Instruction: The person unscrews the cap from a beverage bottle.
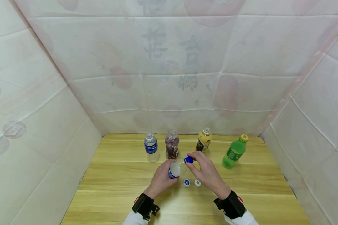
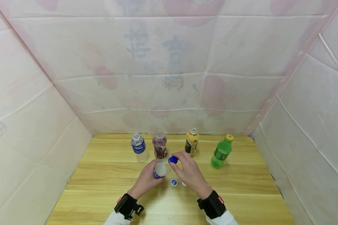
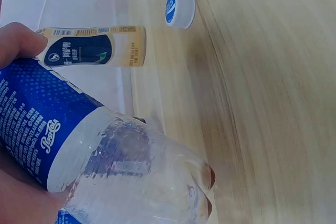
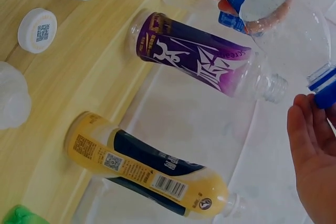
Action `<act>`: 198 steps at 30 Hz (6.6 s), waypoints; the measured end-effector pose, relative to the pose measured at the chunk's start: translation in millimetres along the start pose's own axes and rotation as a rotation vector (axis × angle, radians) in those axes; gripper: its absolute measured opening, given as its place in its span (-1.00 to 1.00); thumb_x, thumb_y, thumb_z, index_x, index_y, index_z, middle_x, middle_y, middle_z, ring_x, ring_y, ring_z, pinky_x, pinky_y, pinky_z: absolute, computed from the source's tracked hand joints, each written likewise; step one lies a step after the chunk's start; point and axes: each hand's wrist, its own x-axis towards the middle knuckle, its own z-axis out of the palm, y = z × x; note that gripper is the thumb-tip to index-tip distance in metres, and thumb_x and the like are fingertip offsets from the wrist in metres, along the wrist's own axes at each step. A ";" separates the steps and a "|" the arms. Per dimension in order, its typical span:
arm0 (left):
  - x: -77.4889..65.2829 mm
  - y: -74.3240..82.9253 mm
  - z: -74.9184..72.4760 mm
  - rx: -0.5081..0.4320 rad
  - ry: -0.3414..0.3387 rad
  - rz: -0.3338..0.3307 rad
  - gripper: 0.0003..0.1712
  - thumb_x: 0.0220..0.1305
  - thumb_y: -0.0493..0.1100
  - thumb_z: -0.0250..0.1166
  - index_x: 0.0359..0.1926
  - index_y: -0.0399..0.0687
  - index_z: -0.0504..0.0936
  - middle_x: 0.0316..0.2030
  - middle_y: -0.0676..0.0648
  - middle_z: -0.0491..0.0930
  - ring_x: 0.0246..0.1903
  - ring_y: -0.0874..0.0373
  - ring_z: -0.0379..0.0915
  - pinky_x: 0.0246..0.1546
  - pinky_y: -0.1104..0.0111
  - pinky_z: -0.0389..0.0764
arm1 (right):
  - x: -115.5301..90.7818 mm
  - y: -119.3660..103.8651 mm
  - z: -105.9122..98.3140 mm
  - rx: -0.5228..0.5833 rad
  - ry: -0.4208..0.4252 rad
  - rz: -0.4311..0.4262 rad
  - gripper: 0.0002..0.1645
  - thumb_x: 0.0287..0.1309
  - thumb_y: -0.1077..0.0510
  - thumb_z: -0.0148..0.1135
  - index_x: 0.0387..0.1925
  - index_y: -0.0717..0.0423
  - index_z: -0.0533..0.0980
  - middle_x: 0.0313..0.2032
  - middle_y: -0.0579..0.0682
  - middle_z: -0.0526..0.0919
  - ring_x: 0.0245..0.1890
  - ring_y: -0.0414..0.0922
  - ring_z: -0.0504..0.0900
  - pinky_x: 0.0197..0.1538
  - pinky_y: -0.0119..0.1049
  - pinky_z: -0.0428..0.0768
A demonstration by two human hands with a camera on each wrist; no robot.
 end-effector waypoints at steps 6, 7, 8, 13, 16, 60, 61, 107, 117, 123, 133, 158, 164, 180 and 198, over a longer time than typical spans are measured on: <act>-0.6 -2.6 1.6 0.002 -0.002 0.002 -0.16 0.00 -0.23 0.64 0.31 -0.17 0.47 0.13 -0.20 0.62 0.07 -0.09 0.59 0.10 -0.02 0.62 | -0.2 1.1 -1.1 0.022 -0.052 -0.046 -0.55 0.31 0.29 0.37 0.20 0.27 0.53 0.09 0.08 0.60 0.05 -0.05 0.64 0.02 -0.09 0.70; -0.7 -2.7 1.5 0.000 -0.003 0.001 -0.16 0.00 -0.23 0.64 0.31 -0.17 0.47 0.13 -0.20 0.62 0.07 -0.09 0.59 0.10 -0.02 0.62 | -0.2 1.3 -1.1 0.023 -0.058 -0.054 -0.55 0.32 0.30 0.36 0.20 0.27 0.53 0.10 0.09 0.59 0.06 -0.03 0.64 0.04 -0.09 0.70; -0.9 -2.6 1.2 -0.005 -0.002 0.000 -0.16 0.00 -0.23 0.63 0.31 -0.18 0.47 0.13 -0.20 0.62 0.07 -0.09 0.59 0.10 -0.02 0.63 | -0.3 1.4 -1.0 0.022 -0.062 -0.063 -0.56 0.32 0.31 0.35 0.20 0.27 0.52 0.12 0.10 0.58 0.08 -0.02 0.63 0.06 -0.09 0.69; -1.4 -2.9 0.3 -0.008 -0.005 -0.005 -0.15 -0.02 -0.23 0.63 0.31 -0.18 0.47 0.14 -0.20 0.62 0.07 -0.09 0.59 0.09 -0.02 0.63 | -0.6 1.1 -0.4 0.036 -0.077 -0.083 -0.50 0.30 0.34 0.35 0.24 0.28 0.48 0.17 0.13 0.53 0.13 0.02 0.61 0.13 -0.06 0.67; -1.9 -2.8 0.2 -0.010 -0.017 -0.012 -0.14 -0.01 -0.23 0.63 0.33 -0.18 0.46 0.16 -0.21 0.61 0.09 -0.10 0.58 0.11 -0.02 0.62 | -1.1 0.6 0.8 0.025 -0.072 -0.034 -0.41 0.32 0.22 0.38 0.31 0.26 0.41 0.18 0.13 0.53 0.12 0.02 0.62 0.11 -0.05 0.67; -6.6 -3.7 -2.1 -0.024 0.019 -0.012 -0.16 -0.04 -0.30 0.63 0.29 -0.24 0.47 0.15 -0.26 0.60 0.10 -0.17 0.58 0.10 -0.09 0.61 | -16.3 12.4 -11.9 -0.041 -0.025 -0.012 -0.49 0.24 0.30 0.44 0.21 0.21 0.53 0.15 0.11 0.59 0.15 0.06 0.62 0.12 0.00 0.66; -6.9 -3.9 -2.4 -0.024 0.020 -0.016 -0.16 -0.05 -0.29 0.63 0.29 -0.23 0.47 0.15 -0.26 0.61 0.09 -0.17 0.58 0.10 -0.09 0.62 | -18.2 14.6 -12.4 -0.047 -0.023 -0.005 -0.49 0.23 0.30 0.45 0.20 0.21 0.53 0.15 0.11 0.60 0.14 0.06 0.63 0.13 0.00 0.67; -12.0 -17.1 -11.8 -0.066 0.060 -0.068 -0.17 -0.02 -0.30 0.61 0.30 -0.26 0.46 0.16 -0.28 0.59 0.08 -0.19 0.58 0.05 -0.10 0.64 | -104.6 106.6 -12.6 -0.234 -0.268 0.397 -0.62 0.08 0.26 0.57 -0.05 0.20 0.65 -0.14 -0.05 0.64 -0.12 -0.07 0.69 -0.05 -0.14 0.71; -13.4 -17.2 -14.2 -0.082 0.051 -0.087 -0.17 0.03 -0.27 0.60 0.32 -0.25 0.44 0.18 -0.28 0.58 0.11 -0.19 0.56 0.08 -0.09 0.63 | -107.9 113.4 -5.0 -0.295 -0.283 0.379 -0.64 0.03 0.19 0.62 -0.13 0.15 0.68 -0.22 -0.11 0.62 -0.20 -0.10 0.67 -0.09 -0.11 0.70; -13.5 -18.5 -13.9 -0.091 0.060 -0.080 -0.17 0.01 -0.28 0.60 0.32 -0.23 0.45 0.17 -0.27 0.59 0.10 -0.20 0.57 0.08 -0.10 0.62 | -109.7 116.9 -1.9 -0.299 -0.294 0.391 -0.68 0.05 0.17 0.61 -0.16 0.11 0.67 -0.23 -0.12 0.61 -0.20 -0.13 0.66 -0.09 -0.12 0.69; -15.1 -20.1 -15.1 -0.087 0.078 -0.079 -0.19 0.00 -0.31 0.59 0.29 -0.28 0.46 0.15 -0.28 0.59 0.07 -0.20 0.58 0.06 -0.11 0.63 | -112.8 124.2 0.0 -0.279 -0.315 0.379 -0.70 0.09 0.21 0.58 -0.16 0.14 0.66 -0.21 -0.08 0.60 -0.19 -0.10 0.65 -0.07 -0.09 0.69; -29.0 -33.0 -37.9 -0.251 0.236 -0.165 -0.18 0.03 -0.32 0.56 0.34 -0.16 0.44 0.14 -0.27 0.61 0.04 -0.21 0.59 0.00 -0.11 0.64 | -109.5 114.1 -15.9 -0.217 -0.332 0.430 -0.46 0.25 0.12 0.47 0.16 0.33 0.56 0.02 0.13 0.61 0.04 0.09 0.64 0.10 0.06 0.63; -33.3 -42.5 -50.4 -0.267 0.354 -0.203 -0.17 0.09 -0.31 0.55 0.38 -0.16 0.39 0.14 -0.31 0.60 0.06 -0.26 0.58 0.03 -0.17 0.60 | -109.0 104.1 -22.3 -0.233 -0.238 0.375 -0.55 0.28 0.16 0.43 0.13 0.28 0.59 0.04 0.12 0.62 0.06 0.11 0.65 0.09 0.09 0.64; -34.3 -70.4 -96.8 -0.372 0.513 -0.334 0.01 0.23 -0.24 0.52 0.56 -0.09 0.11 0.22 -0.35 0.47 0.18 -0.21 0.44 0.18 -0.13 0.45 | -102.9 96.3 -25.4 -0.232 -0.129 0.351 -0.67 0.25 0.26 0.44 0.05 0.18 0.65 -0.02 0.03 0.67 0.01 0.03 0.67 -0.05 -0.01 0.68; 8.0 -100.6 -96.4 -0.411 0.569 -0.429 -0.02 0.24 -0.16 0.52 0.47 -0.16 0.06 0.18 -0.47 0.44 0.17 -0.31 0.43 0.16 -0.12 0.45 | -105.3 97.2 -26.2 -0.241 -0.097 0.336 -0.72 0.26 0.27 0.43 0.00 0.17 0.66 -0.06 -0.03 0.66 -0.06 -0.02 0.69 -0.12 -0.05 0.69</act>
